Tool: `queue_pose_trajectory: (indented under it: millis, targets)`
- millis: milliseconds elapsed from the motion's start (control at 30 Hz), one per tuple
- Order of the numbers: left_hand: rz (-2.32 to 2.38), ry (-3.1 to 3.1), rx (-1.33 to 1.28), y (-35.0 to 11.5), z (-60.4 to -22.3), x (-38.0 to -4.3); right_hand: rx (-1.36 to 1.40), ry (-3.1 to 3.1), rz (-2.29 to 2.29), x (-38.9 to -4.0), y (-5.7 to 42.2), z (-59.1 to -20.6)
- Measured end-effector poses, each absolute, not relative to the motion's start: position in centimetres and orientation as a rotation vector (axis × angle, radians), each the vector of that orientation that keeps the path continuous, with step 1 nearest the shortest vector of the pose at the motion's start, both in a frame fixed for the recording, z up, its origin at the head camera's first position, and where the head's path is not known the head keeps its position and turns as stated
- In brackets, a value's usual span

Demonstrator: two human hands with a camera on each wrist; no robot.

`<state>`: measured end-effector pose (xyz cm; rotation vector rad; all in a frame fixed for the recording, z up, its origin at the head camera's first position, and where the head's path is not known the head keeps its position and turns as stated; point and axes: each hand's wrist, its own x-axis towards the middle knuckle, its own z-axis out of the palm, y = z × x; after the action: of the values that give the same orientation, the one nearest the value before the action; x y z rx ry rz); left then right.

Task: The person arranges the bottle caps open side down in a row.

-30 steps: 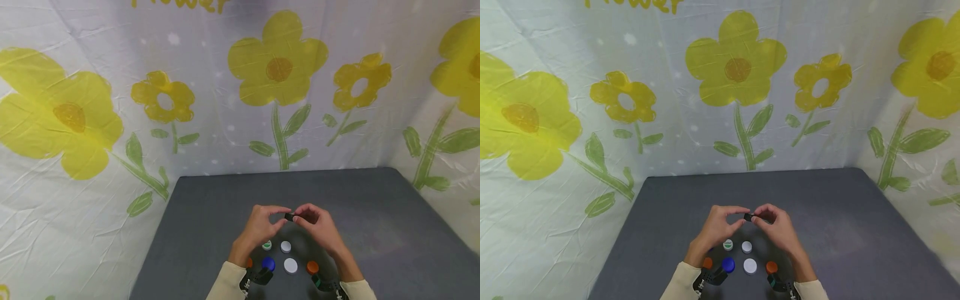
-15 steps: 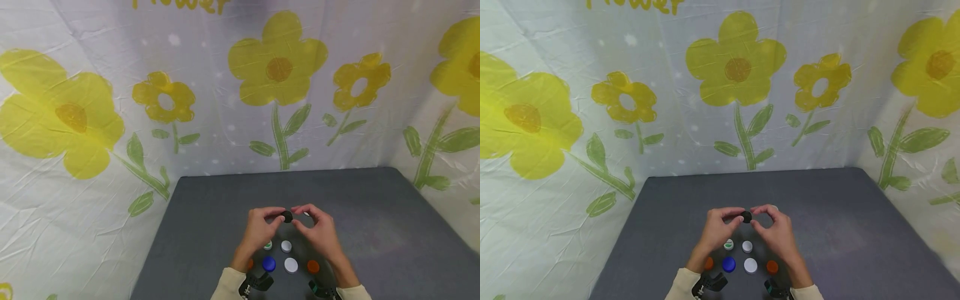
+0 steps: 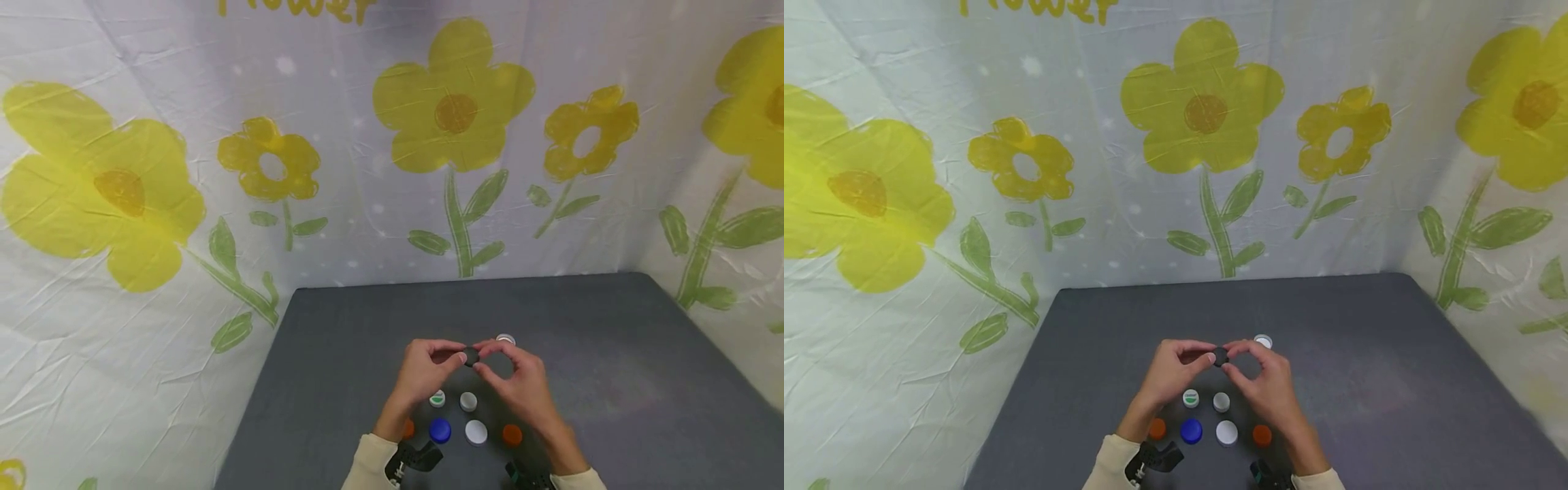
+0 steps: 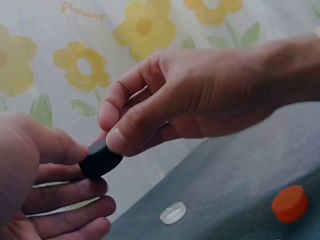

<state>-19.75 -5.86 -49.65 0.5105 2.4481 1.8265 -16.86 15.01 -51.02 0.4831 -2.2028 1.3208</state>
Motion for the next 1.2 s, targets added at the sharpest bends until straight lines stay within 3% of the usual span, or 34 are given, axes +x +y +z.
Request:
queue_pose_trajectory:
  millis: [500, 1200]
  targets:
    - [1.56, 2.721, 0.972, -2.9, -49.9, -19.6, 0.302, -2.448, 1.187, -15.5, 18.4, -50.4]
    - [1.022, 2.844, 1.054, -0.7, -54.4, -19.4, 0.3, -2.733, 1.048, -14.7, 20.1, -54.5]
